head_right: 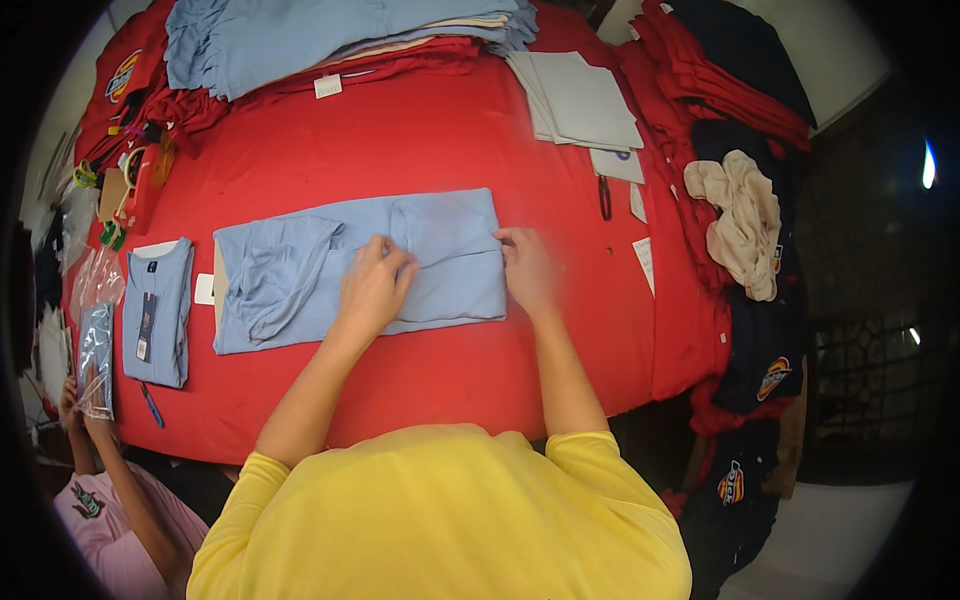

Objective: The person folds blue button-up shirts on a red surface, using a cardboard template to guide the folds, then places each folded shirt into a clear plastic bag.

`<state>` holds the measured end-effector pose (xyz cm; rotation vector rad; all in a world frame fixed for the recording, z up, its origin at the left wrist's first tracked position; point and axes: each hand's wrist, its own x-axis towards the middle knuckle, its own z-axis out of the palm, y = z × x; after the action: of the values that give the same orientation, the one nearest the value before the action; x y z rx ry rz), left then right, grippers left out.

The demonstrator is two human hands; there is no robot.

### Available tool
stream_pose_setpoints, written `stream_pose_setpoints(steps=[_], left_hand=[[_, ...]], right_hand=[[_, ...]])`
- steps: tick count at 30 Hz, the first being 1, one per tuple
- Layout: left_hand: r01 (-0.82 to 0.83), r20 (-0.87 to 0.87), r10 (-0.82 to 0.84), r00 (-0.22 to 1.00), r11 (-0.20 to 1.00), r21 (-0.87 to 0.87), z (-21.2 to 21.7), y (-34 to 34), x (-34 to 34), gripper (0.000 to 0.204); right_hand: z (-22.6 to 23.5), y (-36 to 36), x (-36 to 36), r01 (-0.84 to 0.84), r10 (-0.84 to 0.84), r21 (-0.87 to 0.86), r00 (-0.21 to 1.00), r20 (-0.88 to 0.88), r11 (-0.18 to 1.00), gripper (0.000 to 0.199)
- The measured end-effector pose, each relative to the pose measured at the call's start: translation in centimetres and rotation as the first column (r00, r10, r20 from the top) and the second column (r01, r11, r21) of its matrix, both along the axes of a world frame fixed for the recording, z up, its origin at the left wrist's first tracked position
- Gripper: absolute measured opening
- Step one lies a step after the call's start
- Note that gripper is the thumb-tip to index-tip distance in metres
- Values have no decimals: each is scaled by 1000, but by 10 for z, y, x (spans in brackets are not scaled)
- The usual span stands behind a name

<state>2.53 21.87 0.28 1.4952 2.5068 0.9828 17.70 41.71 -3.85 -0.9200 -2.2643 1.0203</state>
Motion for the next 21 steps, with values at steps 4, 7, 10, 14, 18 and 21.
stream_pose_setpoints(steps=[4,7,10,14,18,21], left_hand=[[207,-177,-165,970,944,255,-22,69,-23,36],[213,-113,-197,974,964,160,-31,124,-22,42],[316,45,-316,948,911,-263,-2,151,-35,49],[462,284,-460,842,885,61,7,133,-60,44],[576,461,-539,705,815,71,45,111,-69,34],[562,399,-579,711,809,171,56,113,-63,28]], right_hand=[[17,8,-8,-103,120,-191,990,78,976,19],[23,14,-10,-99,124,-256,988,86,962,12],[23,13,-5,-93,77,189,993,89,978,6],[35,-4,13,-116,70,120,941,332,986,19],[56,-7,15,-74,60,-304,997,-53,950,49],[48,-11,-17,-391,107,-453,838,-534,801,52]])
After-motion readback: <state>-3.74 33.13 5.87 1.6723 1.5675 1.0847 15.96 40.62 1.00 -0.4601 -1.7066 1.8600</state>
